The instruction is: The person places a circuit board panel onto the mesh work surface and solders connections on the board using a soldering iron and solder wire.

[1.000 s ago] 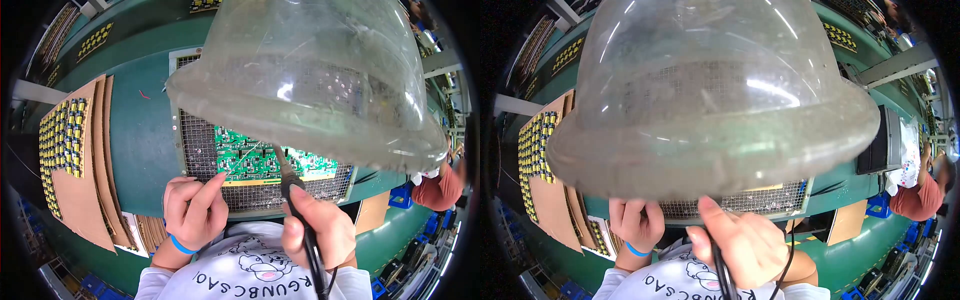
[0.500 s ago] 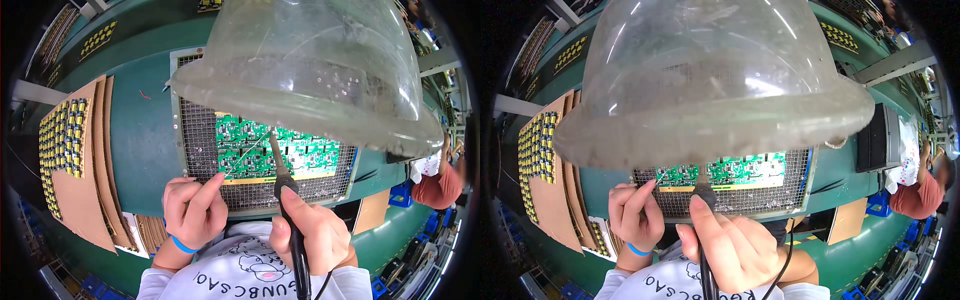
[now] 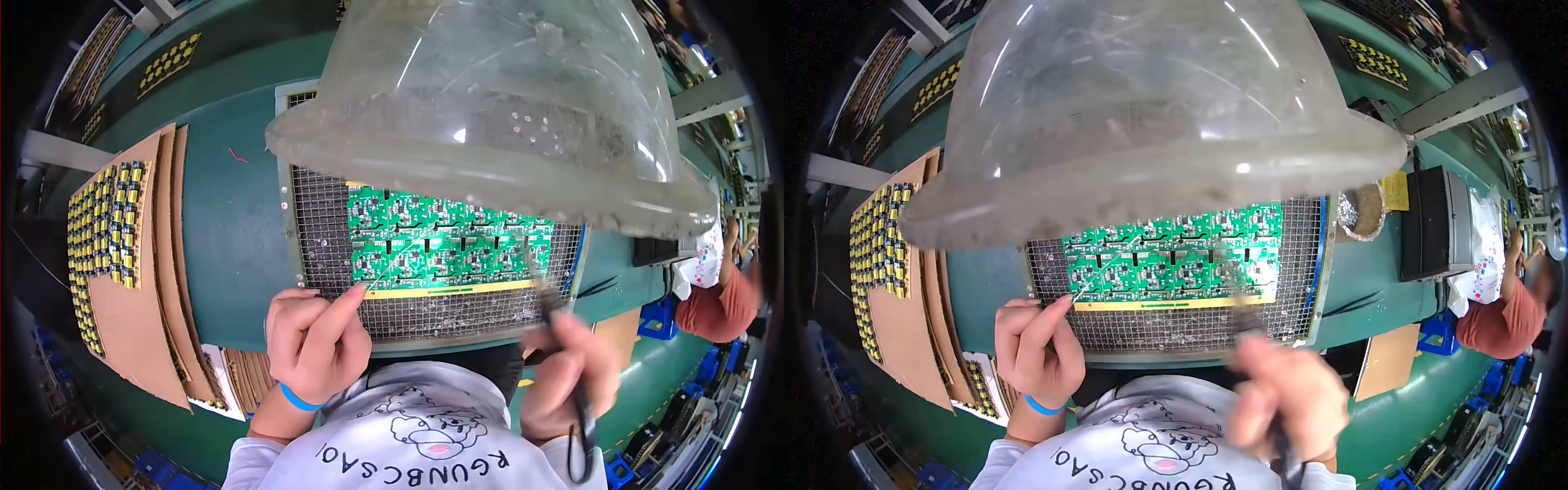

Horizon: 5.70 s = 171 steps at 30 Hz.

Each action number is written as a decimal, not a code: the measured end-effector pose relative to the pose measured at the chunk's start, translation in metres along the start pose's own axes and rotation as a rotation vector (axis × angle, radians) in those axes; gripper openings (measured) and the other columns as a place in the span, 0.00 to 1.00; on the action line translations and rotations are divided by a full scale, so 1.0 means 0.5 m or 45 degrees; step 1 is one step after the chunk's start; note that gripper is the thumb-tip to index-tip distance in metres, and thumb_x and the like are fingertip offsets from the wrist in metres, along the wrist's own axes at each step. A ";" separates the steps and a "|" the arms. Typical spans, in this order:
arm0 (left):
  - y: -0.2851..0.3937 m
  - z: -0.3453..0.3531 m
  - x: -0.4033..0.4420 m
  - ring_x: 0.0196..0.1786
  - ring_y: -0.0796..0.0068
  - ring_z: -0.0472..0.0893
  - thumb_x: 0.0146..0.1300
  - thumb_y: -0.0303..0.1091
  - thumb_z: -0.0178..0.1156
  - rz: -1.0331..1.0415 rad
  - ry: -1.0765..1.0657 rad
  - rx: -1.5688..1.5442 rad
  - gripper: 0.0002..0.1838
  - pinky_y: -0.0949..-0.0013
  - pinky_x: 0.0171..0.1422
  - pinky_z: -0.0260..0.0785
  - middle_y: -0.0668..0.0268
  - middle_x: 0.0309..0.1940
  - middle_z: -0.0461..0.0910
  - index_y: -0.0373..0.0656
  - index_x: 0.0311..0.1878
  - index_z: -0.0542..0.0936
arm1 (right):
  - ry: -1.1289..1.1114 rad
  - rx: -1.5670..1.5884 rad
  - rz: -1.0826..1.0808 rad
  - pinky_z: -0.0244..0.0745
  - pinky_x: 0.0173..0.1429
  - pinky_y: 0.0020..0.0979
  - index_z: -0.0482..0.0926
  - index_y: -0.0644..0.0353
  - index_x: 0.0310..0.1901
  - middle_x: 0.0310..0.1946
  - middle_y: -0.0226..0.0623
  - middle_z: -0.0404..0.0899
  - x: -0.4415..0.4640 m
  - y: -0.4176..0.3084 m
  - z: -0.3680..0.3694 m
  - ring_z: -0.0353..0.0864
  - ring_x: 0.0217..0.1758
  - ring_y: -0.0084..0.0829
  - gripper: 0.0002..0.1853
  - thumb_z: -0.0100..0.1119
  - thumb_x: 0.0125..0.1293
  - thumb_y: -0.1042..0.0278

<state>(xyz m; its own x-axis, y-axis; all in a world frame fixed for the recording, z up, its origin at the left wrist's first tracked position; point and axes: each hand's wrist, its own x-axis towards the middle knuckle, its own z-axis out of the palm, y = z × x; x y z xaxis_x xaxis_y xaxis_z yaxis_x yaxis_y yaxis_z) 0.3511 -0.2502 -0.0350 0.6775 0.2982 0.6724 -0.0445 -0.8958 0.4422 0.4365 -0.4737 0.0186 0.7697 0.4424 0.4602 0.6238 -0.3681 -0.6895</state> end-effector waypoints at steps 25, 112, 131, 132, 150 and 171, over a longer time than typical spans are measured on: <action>0.003 -0.001 0.005 0.26 0.70 0.69 0.42 0.18 0.60 -0.007 -0.003 0.034 0.19 0.66 0.36 0.73 0.68 0.26 0.68 0.43 0.40 0.86 | 0.447 -0.031 0.051 0.71 0.37 0.26 0.71 0.70 0.49 0.23 0.45 0.78 0.009 0.048 0.009 0.77 0.26 0.29 0.18 0.45 0.72 0.60; -0.024 -0.021 -0.008 0.29 0.69 0.70 0.47 0.22 0.60 -0.082 0.017 -0.006 0.15 0.64 0.37 0.72 0.67 0.27 0.68 0.41 0.41 0.85 | 0.596 -0.033 0.472 0.64 0.27 0.18 0.74 0.65 0.53 0.30 0.33 0.77 0.014 0.180 -0.016 0.69 0.22 0.17 0.15 0.44 0.74 0.64; -0.013 -0.035 0.016 0.28 0.69 0.70 0.45 0.19 0.60 -0.127 -0.027 0.023 0.18 0.65 0.36 0.70 0.67 0.28 0.68 0.41 0.43 0.85 | 0.329 0.314 0.034 0.66 0.30 0.24 0.68 0.68 0.50 0.18 0.41 0.73 0.011 0.039 0.044 0.71 0.20 0.26 0.19 0.39 0.73 0.57; -0.011 -0.035 0.022 0.28 0.69 0.70 0.45 0.18 0.61 -0.102 -0.040 0.004 0.19 0.66 0.35 0.70 0.67 0.28 0.68 0.41 0.43 0.85 | 0.329 0.315 0.034 0.66 0.30 0.24 0.68 0.68 0.50 0.18 0.41 0.73 0.007 0.043 0.045 0.71 0.20 0.26 0.19 0.39 0.73 0.57; -0.023 -0.046 0.031 0.26 0.69 0.70 0.43 0.16 0.61 -0.093 -0.082 0.050 0.20 0.69 0.31 0.66 0.66 0.27 0.69 0.39 0.43 0.85 | 0.289 0.365 -0.018 0.66 0.27 0.23 0.68 0.69 0.50 0.19 0.40 0.72 0.018 0.030 0.065 0.72 0.19 0.26 0.19 0.38 0.74 0.59; -0.038 -0.050 0.006 0.27 0.69 0.70 0.42 0.16 0.60 -0.144 0.010 0.024 0.20 0.69 0.32 0.67 0.67 0.27 0.68 0.39 0.42 0.85 | -0.043 0.459 0.041 0.71 0.26 0.26 0.71 0.72 0.42 0.25 0.45 0.76 0.037 -0.011 0.106 0.77 0.19 0.30 0.18 0.49 0.69 0.59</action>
<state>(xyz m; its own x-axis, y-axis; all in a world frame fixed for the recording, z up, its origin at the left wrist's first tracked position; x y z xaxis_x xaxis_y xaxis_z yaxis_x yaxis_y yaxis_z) 0.3356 -0.2239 -0.0267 0.6714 0.4006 0.6235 0.0458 -0.8622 0.5045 0.4402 -0.4203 0.0013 0.7797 0.4640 0.4204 0.5067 -0.0732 -0.8590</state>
